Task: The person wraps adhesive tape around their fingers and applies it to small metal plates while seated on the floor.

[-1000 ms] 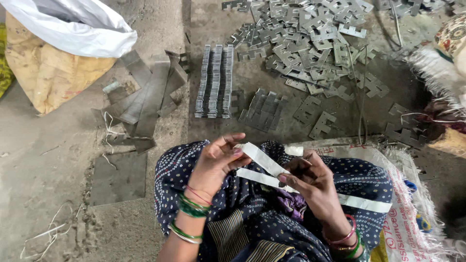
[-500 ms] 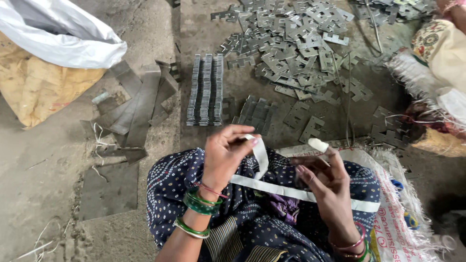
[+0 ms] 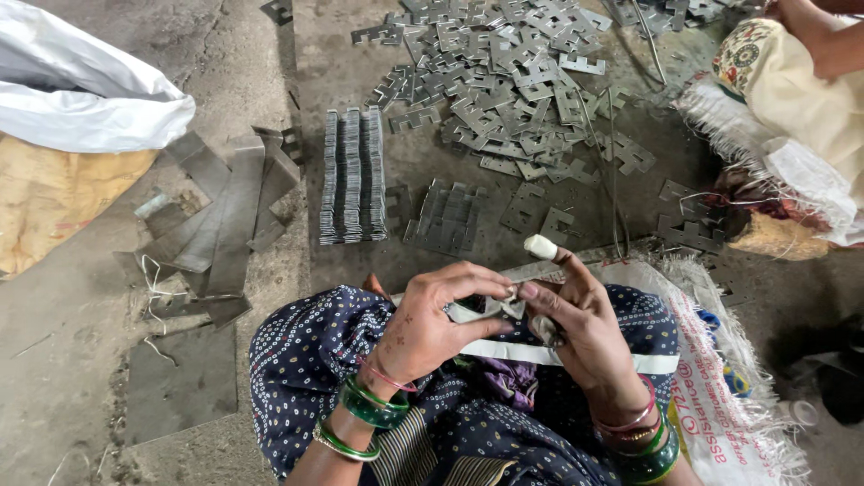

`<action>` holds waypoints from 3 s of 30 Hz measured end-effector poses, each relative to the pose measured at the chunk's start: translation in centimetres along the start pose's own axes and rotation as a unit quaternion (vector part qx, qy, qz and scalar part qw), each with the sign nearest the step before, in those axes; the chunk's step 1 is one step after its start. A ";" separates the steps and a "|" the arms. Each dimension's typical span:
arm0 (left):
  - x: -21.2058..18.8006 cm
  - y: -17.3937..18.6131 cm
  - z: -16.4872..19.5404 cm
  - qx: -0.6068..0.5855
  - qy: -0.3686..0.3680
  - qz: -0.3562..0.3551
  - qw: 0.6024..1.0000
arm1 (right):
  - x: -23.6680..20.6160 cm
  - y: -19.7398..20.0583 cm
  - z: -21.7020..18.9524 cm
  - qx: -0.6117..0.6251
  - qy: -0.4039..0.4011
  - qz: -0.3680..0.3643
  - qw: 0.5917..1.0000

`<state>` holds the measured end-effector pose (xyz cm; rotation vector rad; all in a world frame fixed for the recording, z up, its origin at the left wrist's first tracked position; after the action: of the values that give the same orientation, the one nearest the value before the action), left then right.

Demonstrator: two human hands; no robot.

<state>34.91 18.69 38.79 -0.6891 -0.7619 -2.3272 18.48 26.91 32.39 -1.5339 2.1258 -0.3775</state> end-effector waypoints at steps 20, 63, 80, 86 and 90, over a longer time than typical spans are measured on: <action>0.1 -1.2 -4.9 -0.170 0.137 0.152 0.964 | -1.9 -2.7 -1.4 -0.335 0.223 0.132 0.906; -0.2 -2.0 -2.0 -0.134 -0.129 -0.013 0.982 | -3.0 1.6 -0.3 -0.166 -0.002 0.115 0.979; -5.9 -6.0 -6.4 -0.251 0.166 -0.035 0.953 | -3.5 4.1 -0.4 -0.091 0.117 0.183 0.972; -4.5 -5.1 -4.3 -0.402 0.209 -0.014 0.892 | -5.5 1.6 0.8 -0.465 0.393 0.096 0.788; -2.7 -4.1 -2.8 -0.423 0.146 -0.011 0.894 | -6.8 0.5 0.9 -0.586 0.437 0.219 0.646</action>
<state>33.24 20.59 33.74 -0.6333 0.4345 -2.6579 20.22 33.56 32.95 -1.3014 3.8497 0.8260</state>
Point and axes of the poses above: each hand's wrist, its own x-axis towards the middle knuckle, its own y-axis out of the back of the hand, z = x × y, the point moved 6 cm from there along x, towards the middle knuckle, and after that the axes turned 11 degrees about -y, right-handed, at the moved point
